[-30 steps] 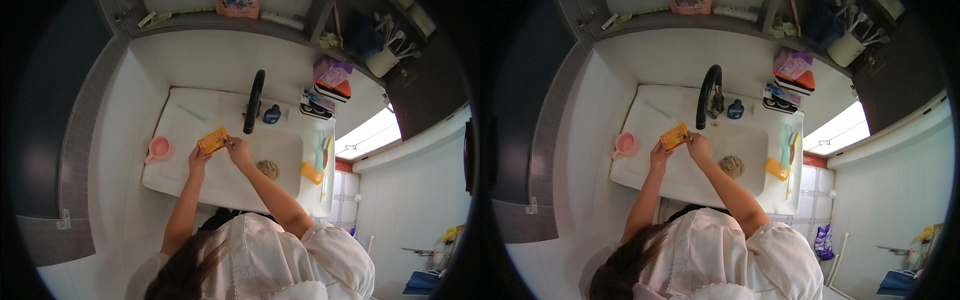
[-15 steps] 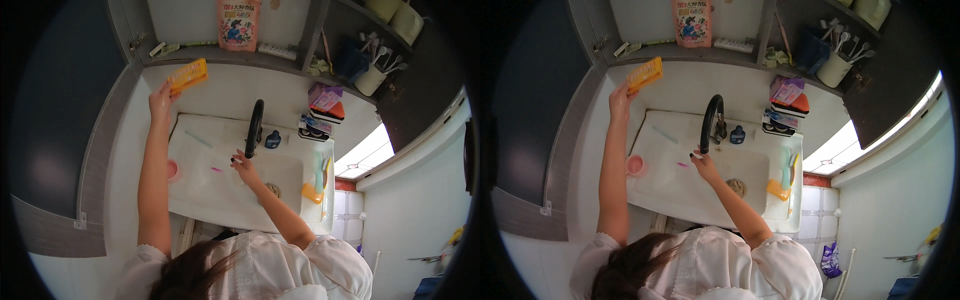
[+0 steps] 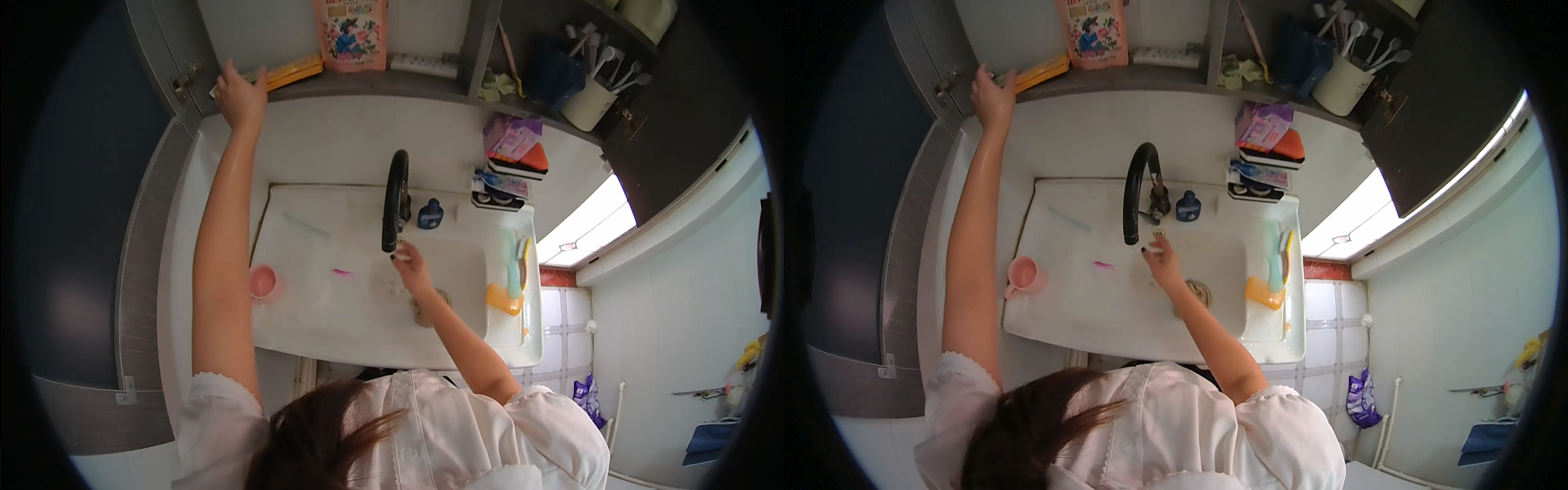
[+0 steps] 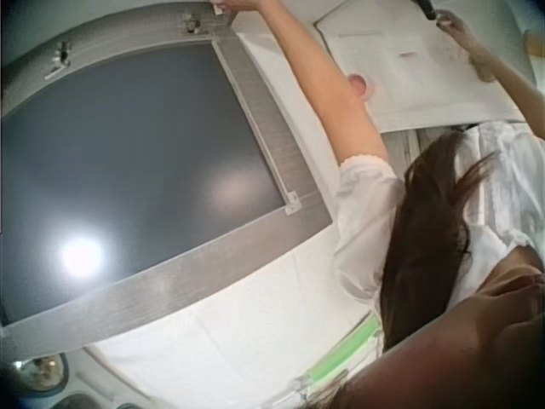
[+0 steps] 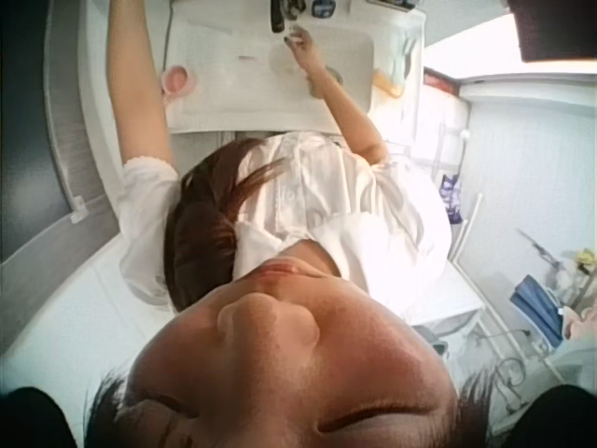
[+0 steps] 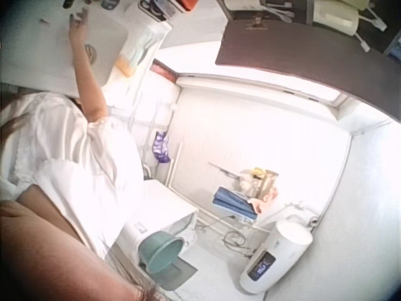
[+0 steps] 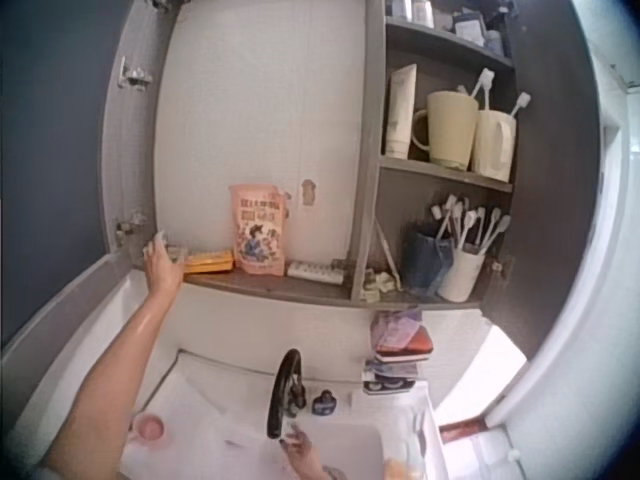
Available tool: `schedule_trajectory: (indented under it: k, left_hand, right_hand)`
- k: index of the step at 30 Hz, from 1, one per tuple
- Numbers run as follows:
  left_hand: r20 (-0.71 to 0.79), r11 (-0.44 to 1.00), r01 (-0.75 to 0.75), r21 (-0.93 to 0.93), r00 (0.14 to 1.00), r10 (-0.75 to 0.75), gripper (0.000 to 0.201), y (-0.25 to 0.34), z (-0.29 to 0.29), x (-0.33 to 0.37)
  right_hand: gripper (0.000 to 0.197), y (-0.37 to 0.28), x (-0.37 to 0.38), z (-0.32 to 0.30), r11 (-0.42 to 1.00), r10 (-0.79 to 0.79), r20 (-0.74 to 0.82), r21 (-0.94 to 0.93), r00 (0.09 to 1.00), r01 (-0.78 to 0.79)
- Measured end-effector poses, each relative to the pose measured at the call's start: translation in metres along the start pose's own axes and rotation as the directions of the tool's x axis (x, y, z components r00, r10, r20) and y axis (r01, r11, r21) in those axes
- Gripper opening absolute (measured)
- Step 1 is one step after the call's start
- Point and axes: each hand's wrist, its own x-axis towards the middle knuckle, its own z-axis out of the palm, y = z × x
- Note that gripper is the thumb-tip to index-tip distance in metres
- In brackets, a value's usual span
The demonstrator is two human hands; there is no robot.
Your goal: The person wipes the cabinet door, sink surface, and faucet with a cloth, washes their hands, and organizes items on the counter and in the cabinet.
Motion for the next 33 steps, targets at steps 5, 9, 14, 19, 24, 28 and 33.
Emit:
schedule_trajectory:
  k: [5,9,14,19,24,28,33]
  left_hand:
    - [0.270,0.441,0.432,-0.786,0.883,-0.383,0.013,-0.008,-0.014,-0.147]
    - [0.774,0.169,0.931,-0.323,0.363,-0.519,0.030,-0.060,-0.003,-0.315]
    - [0.919,-0.269,0.963,-0.029,-0.080,-0.387,0.039,-0.066,-0.007,-0.367]
    - [0.908,-0.441,0.897,-0.029,-0.161,-0.388,0.042,-0.098,0.001,-0.373]
    - [0.848,-0.627,0.778,0.039,-0.358,-0.391,0.057,-0.087,-0.011,-0.351]
    - [0.846,-0.588,0.777,0.224,-0.454,-0.278,0.063,-0.083,-0.018,-0.347]
    - [0.833,-0.567,0.793,0.223,-0.457,-0.313,0.066,-0.088,-0.015,-0.356]
  right_hand:
    - [0.034,-0.065,0.007,-0.033,0.816,-0.417,-0.078,0.406,0.906,0.410]
    - [0.021,-0.126,0.019,-0.013,0.795,-0.603,0.066,-0.029,0.795,0.606]
    - [0.024,-0.143,0.041,0.025,0.843,-0.414,0.146,-0.311,0.899,0.439]
    - [0.024,-0.147,0.066,0.074,0.865,-0.308,0.071,-0.394,0.949,0.310]
    - [0.033,-0.036,0.086,0.051,0.609,-0.686,0.040,-0.515,0.727,0.603]
    - [0.039,0.000,0.094,0.034,0.583,-0.417,0.057,-0.749,0.907,0.315]
    - [0.040,-0.010,0.093,0.036,0.417,-0.062,0.135,-0.897,0.989,0.148]
